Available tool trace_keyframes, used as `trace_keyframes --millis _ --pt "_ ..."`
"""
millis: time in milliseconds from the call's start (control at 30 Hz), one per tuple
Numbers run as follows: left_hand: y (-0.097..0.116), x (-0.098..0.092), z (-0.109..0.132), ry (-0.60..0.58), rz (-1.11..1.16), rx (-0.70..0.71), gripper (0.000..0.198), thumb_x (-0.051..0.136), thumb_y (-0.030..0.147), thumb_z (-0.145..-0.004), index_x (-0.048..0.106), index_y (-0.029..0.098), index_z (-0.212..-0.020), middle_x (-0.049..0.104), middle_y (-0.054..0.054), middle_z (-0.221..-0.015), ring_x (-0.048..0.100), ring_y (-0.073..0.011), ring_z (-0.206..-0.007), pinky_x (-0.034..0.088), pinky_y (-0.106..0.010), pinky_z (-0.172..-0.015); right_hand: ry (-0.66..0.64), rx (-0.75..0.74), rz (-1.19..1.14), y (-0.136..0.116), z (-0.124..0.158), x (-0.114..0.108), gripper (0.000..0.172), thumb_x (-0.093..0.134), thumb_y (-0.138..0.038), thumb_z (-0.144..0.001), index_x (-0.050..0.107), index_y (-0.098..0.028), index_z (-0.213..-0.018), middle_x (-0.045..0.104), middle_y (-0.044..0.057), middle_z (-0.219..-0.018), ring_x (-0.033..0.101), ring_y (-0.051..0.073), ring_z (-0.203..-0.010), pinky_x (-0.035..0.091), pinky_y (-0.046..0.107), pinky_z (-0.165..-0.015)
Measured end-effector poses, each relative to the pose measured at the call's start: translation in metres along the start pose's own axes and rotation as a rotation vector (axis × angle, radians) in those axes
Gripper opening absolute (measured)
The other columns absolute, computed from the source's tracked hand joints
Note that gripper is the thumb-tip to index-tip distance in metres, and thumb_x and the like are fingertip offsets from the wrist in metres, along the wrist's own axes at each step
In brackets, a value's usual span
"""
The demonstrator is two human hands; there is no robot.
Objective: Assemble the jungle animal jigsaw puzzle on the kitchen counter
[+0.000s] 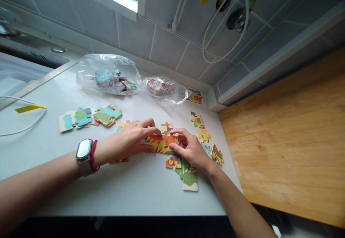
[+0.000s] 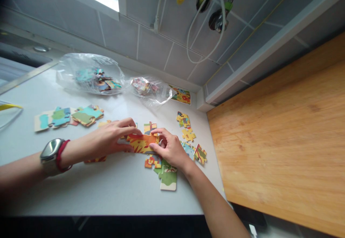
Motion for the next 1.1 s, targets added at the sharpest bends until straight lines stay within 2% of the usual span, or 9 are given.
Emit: trace_keyframes --millis 967,1100 --pt "-0.0012 -0.0007 -0.0002 0.018 -0.035 0.031 0.032 0.075 0.029 -0.091 0.068 0.03 -0.122 0.062 -0.006 -0.114 0.068 -0.021 -0.086 0.052 -0.033 -0.078 -0.054 -0.003 -0.039 0.0049 -0.0007 -0.0018 0.038 0.073 -0.042 -0.094 0.064 -0.027 -0.127 0.05 -0.006 -0.071 0.041 0.012 -0.059 0.033 0.025 -0.054" --pt "-0.0029 0.0004 0.0005 0.026 -0.02 0.017 0.044 0.076 0.028 -0.09 0.063 0.032 -0.133 0.062 -0.006 -0.114 0.068 -0.0218 -0.088 0.051 -0.032 -0.076 -0.048 -0.009 -0.061 0.0049 -0.0001 -0.0031 0.04 0.074 -0.044 -0.092 0.065 -0.027 -0.127 0.052 -0.004 -0.073 0.042 0.013 -0.06 0.036 0.025 -0.055"
Point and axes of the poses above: each hand's wrist, its own z-axis away from the middle knuckle, its own x-axis out of the palm, y = z × x, the point moved 7 cm from there along -z, towards the middle knuckle
